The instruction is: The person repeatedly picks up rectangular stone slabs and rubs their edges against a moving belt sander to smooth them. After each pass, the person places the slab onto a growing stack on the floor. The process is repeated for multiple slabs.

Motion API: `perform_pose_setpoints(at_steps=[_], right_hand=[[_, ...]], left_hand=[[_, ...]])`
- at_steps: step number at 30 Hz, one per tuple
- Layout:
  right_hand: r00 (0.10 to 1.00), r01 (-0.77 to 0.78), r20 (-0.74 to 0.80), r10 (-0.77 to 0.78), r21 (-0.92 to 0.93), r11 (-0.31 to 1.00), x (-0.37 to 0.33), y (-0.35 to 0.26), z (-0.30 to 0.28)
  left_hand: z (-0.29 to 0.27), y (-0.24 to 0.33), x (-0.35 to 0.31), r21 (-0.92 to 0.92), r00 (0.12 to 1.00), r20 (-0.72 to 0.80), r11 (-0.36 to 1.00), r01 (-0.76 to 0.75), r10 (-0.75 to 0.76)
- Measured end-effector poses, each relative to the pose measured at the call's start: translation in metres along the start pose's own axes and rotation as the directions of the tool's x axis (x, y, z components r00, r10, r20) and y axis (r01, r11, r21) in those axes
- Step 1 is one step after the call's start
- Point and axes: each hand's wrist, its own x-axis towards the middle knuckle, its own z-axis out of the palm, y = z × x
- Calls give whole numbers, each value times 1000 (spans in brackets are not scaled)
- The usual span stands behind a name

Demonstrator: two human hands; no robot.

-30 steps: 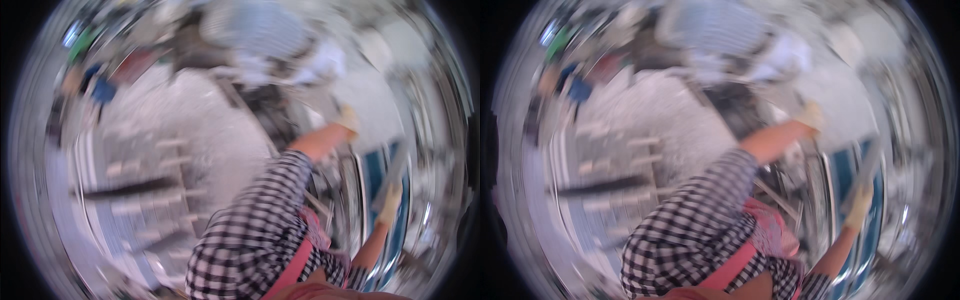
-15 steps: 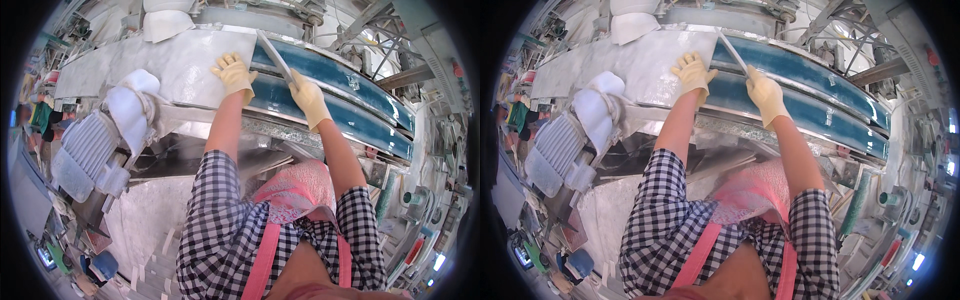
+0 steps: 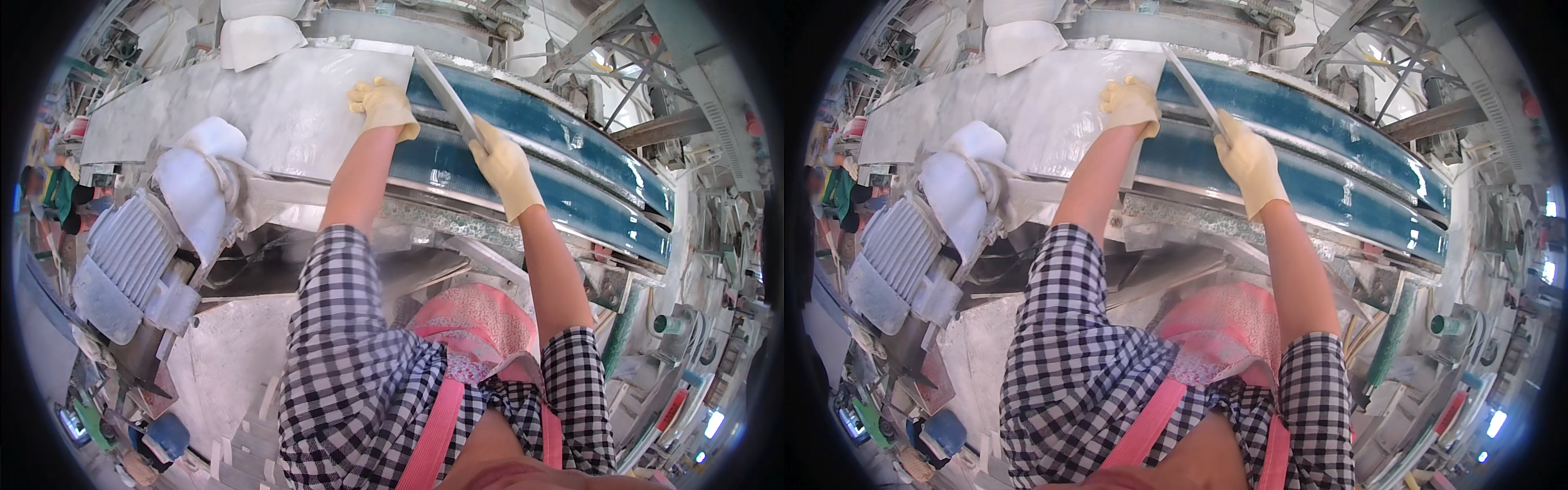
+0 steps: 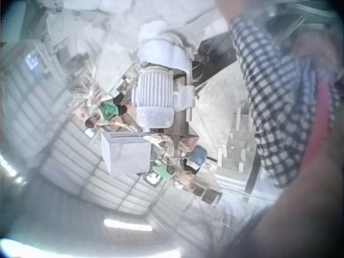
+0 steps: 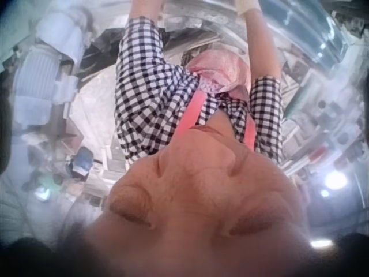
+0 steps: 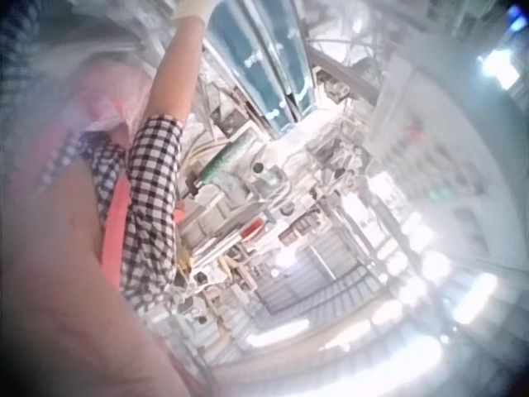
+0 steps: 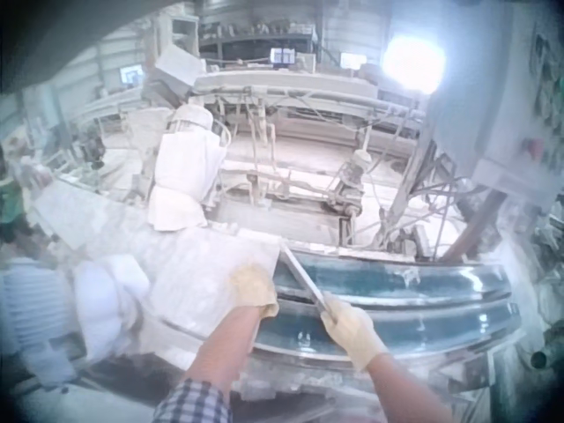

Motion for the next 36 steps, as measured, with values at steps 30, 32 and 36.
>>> perform_pose_setpoints(at_steps=[30, 32, 36], right_hand=[[933, -297, 204, 295, -23, 955, 2, -56, -9], [940, -289, 188, 286, -12, 957, 7, -46, -9], [957, -259, 140, 254, 22, 966, 6, -33, 2]], left_hand=[[2, -93, 2, -48, 914, -405, 998, -29, 8], [1, -83, 39, -39, 969, -248, 999, -27, 17], [21, -66, 77, -20, 994, -52, 995, 98, -99]])
